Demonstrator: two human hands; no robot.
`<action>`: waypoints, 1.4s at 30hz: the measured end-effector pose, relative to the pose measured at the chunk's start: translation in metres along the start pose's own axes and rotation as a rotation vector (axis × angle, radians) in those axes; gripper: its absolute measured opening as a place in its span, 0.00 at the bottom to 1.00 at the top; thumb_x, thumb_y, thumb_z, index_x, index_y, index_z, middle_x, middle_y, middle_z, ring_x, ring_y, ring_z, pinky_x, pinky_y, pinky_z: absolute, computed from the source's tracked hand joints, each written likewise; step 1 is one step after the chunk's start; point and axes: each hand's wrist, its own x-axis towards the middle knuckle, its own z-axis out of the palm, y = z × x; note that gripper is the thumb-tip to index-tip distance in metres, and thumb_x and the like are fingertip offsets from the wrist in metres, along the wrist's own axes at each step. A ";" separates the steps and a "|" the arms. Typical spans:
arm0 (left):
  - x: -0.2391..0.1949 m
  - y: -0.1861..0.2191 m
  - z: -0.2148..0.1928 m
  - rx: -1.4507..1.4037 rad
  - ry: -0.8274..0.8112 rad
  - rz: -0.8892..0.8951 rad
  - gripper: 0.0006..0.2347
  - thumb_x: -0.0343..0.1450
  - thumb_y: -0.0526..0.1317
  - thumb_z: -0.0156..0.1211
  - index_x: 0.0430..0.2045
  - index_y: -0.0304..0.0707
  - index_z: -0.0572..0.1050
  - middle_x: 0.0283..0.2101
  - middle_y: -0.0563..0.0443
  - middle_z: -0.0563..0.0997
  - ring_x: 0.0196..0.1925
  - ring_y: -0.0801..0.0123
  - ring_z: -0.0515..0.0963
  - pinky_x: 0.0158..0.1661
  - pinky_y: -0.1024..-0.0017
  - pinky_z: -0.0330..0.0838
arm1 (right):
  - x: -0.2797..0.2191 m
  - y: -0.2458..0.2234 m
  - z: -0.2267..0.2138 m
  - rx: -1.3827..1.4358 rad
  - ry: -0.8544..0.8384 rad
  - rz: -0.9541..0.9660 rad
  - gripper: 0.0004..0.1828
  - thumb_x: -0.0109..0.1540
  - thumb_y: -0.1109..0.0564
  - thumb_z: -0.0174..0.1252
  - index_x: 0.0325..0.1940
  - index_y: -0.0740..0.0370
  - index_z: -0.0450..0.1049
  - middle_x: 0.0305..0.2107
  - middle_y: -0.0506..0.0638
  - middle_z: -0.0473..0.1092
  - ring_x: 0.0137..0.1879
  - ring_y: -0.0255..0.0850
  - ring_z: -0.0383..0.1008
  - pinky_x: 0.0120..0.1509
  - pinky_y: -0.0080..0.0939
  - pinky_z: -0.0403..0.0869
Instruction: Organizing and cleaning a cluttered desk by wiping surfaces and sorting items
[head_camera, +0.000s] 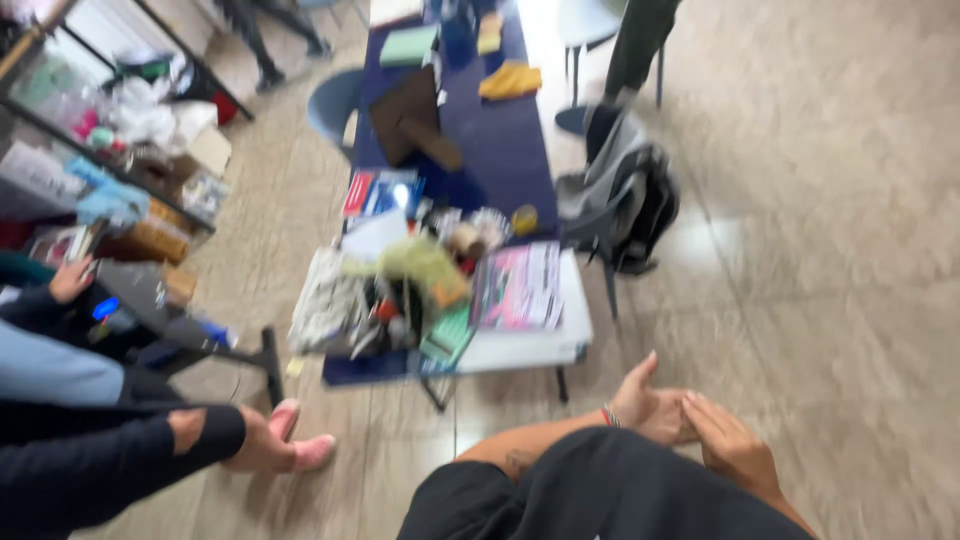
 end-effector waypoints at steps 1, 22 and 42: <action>0.032 0.029 0.016 0.024 -0.012 -0.007 0.42 0.79 0.75 0.46 0.51 0.21 0.75 0.49 0.28 0.82 0.56 0.38 0.79 0.65 0.45 0.60 | 0.029 0.032 0.001 -0.013 0.024 -0.004 0.35 0.55 0.63 0.50 0.67 0.44 0.71 0.66 0.40 0.70 0.66 0.34 0.74 0.59 0.38 0.77; 0.589 0.252 0.057 0.353 0.299 0.257 0.06 0.82 0.42 0.61 0.45 0.42 0.79 0.45 0.50 0.85 0.51 0.67 0.84 0.60 0.64 0.75 | 0.331 0.530 -0.039 0.016 0.277 0.170 0.21 0.67 0.67 0.55 0.62 0.54 0.80 0.57 0.62 0.77 0.77 0.51 0.70 0.89 0.81 0.48; 0.707 0.756 0.141 0.786 0.518 0.911 0.08 0.73 0.39 0.69 0.38 0.31 0.81 0.35 0.47 0.84 0.38 0.74 0.83 0.49 0.73 0.83 | 0.843 0.685 0.116 0.276 0.190 -0.353 0.25 0.69 0.63 0.55 0.72 0.68 0.67 0.64 0.57 0.71 0.72 0.51 0.70 0.75 0.60 0.70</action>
